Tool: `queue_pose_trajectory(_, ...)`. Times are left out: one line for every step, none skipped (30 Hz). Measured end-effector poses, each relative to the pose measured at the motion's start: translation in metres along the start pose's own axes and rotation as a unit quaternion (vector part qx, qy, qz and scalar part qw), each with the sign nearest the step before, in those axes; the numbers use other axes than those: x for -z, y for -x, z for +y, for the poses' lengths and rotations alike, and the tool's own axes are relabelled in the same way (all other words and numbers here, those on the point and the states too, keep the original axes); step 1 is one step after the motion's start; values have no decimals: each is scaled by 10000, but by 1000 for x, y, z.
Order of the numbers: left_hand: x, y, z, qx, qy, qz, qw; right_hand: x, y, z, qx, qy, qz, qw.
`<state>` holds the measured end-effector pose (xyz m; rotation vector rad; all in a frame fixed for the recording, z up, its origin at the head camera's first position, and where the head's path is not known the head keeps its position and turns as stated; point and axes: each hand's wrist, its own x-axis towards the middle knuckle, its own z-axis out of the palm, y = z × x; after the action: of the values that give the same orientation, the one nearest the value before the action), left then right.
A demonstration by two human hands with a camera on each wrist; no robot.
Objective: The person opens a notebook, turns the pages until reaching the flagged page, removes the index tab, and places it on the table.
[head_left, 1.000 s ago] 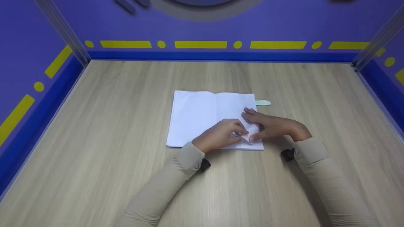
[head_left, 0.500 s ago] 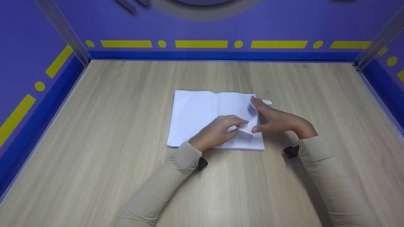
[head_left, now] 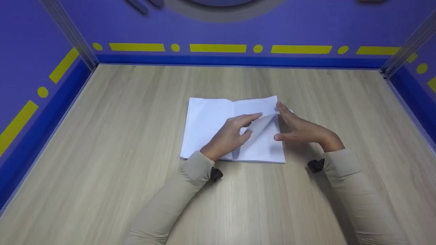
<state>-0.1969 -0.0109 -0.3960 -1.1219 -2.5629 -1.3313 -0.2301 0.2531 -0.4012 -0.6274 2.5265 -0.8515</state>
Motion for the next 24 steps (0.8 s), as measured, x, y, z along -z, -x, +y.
queue_pose_trajectory(2, 0, 0, 7, 44, 95, 9999, -1, 0, 0, -21, 4, 19, 10000)
queue_pose_trajectory(3, 0, 0, 11, 84, 195, 9998, -1, 0, 1, -43, -14, 35, 10000)
queue_pose_trajectory(5, 0, 0, 14, 127, 284, 9995, -1, 0, 1, -60, -44, 48, 10000)
queue_pose_trajectory(7, 0, 1, 18, 163, 369, 9992, -2, -1, 1, -64, -88, 71, 9999)
queue_pose_trajectory(10, 0, 1, 14, 200, 442, 9988, -2, -1, 1, -41, -128, 90, 9999)
queue_pose_trajectory(11, 0, 1, 9, 240, 508, 9984, -2, -1, 1, -16, -174, 117, 9998)
queue_pose_trajectory(14, 0, 1, 14, 262, 563, 9981, -2, -1, 1, 28, -219, 135, 9997)
queue_pose_trajectory(16, 0, 1, 3, 272, 617, 9977, -1, -2, 2, 56, -260, 154, 9995)
queue_pose_trajectory(18, 0, 1, -12, 270, 663, 9974, -1, -2, 2, 85, -278, 169, 9994)
queue_pose_trajectory(20, 0, 0, -29, 259, 707, 9972, -1, -2, 2, 112, -282, 180, 9994)
queue_pose_trajectory(22, 1, 0, -49, 237, 752, 9969, -1, -2, 2, 126, -275, 185, 9994)
queue_pose_trajectory(24, 1, 0, -69, 210, 803, 9965, -1, -2, 2, 134, -265, 170, 9994)
queue_pose_trajectory(26, 2, -1, -81, 167, 853, 9962, -1, -2, 2, 132, -250, 145, 9995)
queue_pose_trajectory(29, 3, -1, -103, 128, 908, 9957, 0, -2, 2, 137, -214, 119, 9996)
queue_pose_trajectory(31, 3, -2, -121, 98, 954, 9953, -1, -1, 3, 150, -185, 88, 9997)
queue_pose_trajectory(34, 4, -2, -131, 72, 997, 9949, -1, -1, 3, 165, -171, 53, 9997)
queue_pose_trajectory(37, 5, -2, -142, 56, 1037, 9945, -1, -1, 3, 189, -153, 26, 9997)
queue_pose_trajectory(40, 6, -3, -150, 57, 1073, 9941, -1, -1, 4, 221, -140, -8, 9997)
queue_pose_trajectory(43, 7, -3, -152, 57, 1102, 9938, -1, 0, 4, 249, -128, -26, 9996)
queue_pose_trajectory(47, 9, -4, -146, 74, 1130, 9935, -1, 0, 4, 272, -106, -41, 9996)
queue_pose_trajectory(50, 10, -4, -139, 79, 1152, 9932, -1, 1, 4, 274, -104, -53, 9996)
queue_pose_trajectory(52, 11, -4, -126, 88, 1178, 9929, -2, 1, 4, 270, -102, -63, 9996)
queue_pose_trajectory(55, 13, -5, -108, 93, 1197, 9927, -2, 1, 4, 271, -93, -60, 9996)
queue_pose_trajectory(57, 14, -6, -86, 88, 1214, 9925, -2, 2, 4, 264, -90, -62, 9996)
